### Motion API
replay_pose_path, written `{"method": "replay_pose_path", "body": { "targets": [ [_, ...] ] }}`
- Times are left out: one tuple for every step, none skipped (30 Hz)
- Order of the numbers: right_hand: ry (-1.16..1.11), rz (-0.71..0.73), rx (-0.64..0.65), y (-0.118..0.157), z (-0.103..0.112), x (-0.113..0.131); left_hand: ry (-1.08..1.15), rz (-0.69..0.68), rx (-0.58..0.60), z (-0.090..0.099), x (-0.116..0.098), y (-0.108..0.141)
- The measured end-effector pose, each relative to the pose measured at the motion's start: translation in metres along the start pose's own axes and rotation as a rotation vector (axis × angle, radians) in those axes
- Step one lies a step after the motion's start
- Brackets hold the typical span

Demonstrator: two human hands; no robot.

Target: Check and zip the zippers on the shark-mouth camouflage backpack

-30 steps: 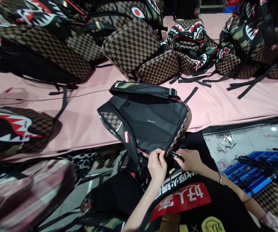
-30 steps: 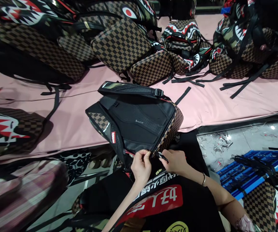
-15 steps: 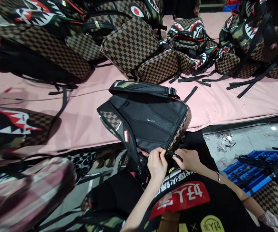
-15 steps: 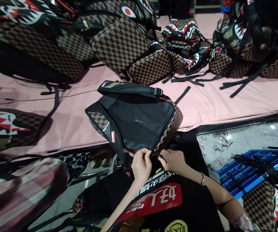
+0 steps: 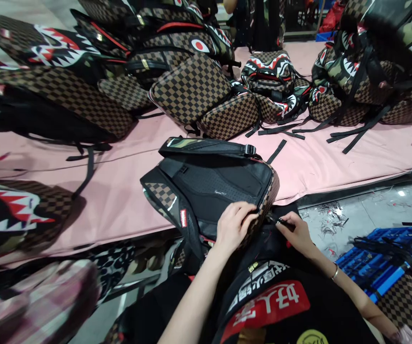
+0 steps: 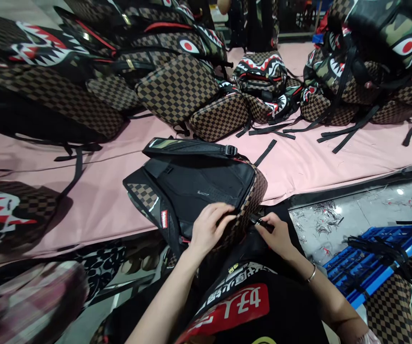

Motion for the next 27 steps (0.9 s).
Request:
{"method": "replay_pose_path", "body": {
  "targets": [
    [-0.036,-0.035,-0.055,-0.004,0.003,-0.002,-0.093,-0.045,0.014,-0.005,0.002,-0.01],
    [-0.063,-0.063,-0.1,-0.008,0.005,-0.003,-0.162,-0.077,0.045,-0.011,0.003,-0.018],
    [-0.083,-0.085,-0.13,-0.012,0.005,-0.003,-0.199,-0.094,0.075,-0.019,0.003,-0.025],
    [-0.1,-0.102,-0.152,-0.014,0.005,-0.003,-0.193,-0.082,0.079,-0.026,0.004,-0.03],
    [-0.114,-0.112,-0.169,-0.016,0.004,-0.003,-0.154,-0.046,0.051,-0.031,0.005,-0.034],
    [-0.119,-0.118,-0.183,-0.018,0.003,-0.002,-0.096,0.006,0.004,-0.036,0.006,-0.037],
    [-0.117,-0.117,-0.201,-0.02,0.002,-0.001,-0.035,0.06,-0.049,-0.039,0.008,-0.039],
    [-0.11,-0.11,-0.219,-0.021,0.0,-0.001,0.008,0.104,-0.096,-0.041,0.011,-0.04],
    [-0.1,-0.097,-0.235,-0.022,-0.001,0.0,0.047,0.152,-0.144,-0.041,0.013,-0.041],
    [-0.09,-0.083,-0.246,-0.024,-0.003,0.001,0.094,0.212,-0.197,-0.039,0.016,-0.043],
    [-0.084,-0.07,-0.248,-0.026,-0.004,0.002,0.163,0.286,-0.259,-0.034,0.017,-0.044],
    [-0.084,-0.059,-0.241,-0.027,-0.006,0.003,0.267,0.374,-0.333,-0.028,0.018,-0.045],
    [-0.09,-0.05,-0.229,-0.029,-0.008,0.005,0.395,0.461,-0.408,-0.02,0.018,-0.046],
    [-0.101,-0.041,-0.214,-0.032,-0.01,0.006,0.534,0.528,-0.475,-0.011,0.016,-0.046],
    [-0.115,-0.033,-0.199,-0.034,-0.012,0.007,0.665,0.566,-0.514,-0.001,0.012,-0.045],
    [-0.134,-0.027,-0.185,-0.036,-0.015,0.008,0.773,0.571,-0.504,0.008,0.008,-0.043],
    [-0.155,-0.024,-0.173,-0.039,-0.017,0.009,0.861,0.559,-0.442,0.015,0.003,-0.041],
    [-0.176,-0.024,-0.163,-0.042,-0.019,0.01,0.916,0.538,-0.334,0.021,-0.001,-0.037],
    [-0.194,-0.026,-0.156,-0.044,-0.021,0.01,0.923,0.51,-0.199,0.024,-0.003,-0.033],
    [-0.204,-0.028,-0.155,-0.048,-0.022,0.01,0.877,0.483,-0.069,0.024,-0.003,-0.029],
    [-0.199,-0.027,-0.158,-0.051,-0.023,0.009,0.778,0.457,0.019,0.022,0.001,-0.026],
    [-0.181,-0.022,-0.17,-0.055,-0.023,0.008,0.643,0.431,0.052,0.017,0.007,-0.025],
    [-0.154,-0.016,-0.189,-0.06,-0.023,0.008,0.495,0.401,0.038,0.011,0.016,-0.025],
    [-0.127,-0.01,-0.213,-0.066,-0.023,0.007,0.353,0.366,-0.005,0.003,0.025,-0.029],
    [-0.106,-0.005,-0.235,-0.072,-0.023,0.006,0.229,0.321,-0.056,-0.006,0.035,-0.034],
    [-0.095,0.0,-0.252,-0.079,-0.024,0.005,0.128,0.272,-0.106,-0.015,0.043,-0.042],
    [-0.094,0.007,-0.264,-0.087,-0.025,0.005,0.054,0.227,-0.143,-0.025,0.05,-0.05]
  ]
}}
Point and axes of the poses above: each hand's wrist, its own y-axis away from the middle knuckle, its own z-axis out of the back of the hand, x = y × z, the point moved 2 cm from there along -y, towards the middle knuckle, and after that the axes turned 14 degrees about -x, right-handed, at the moved point
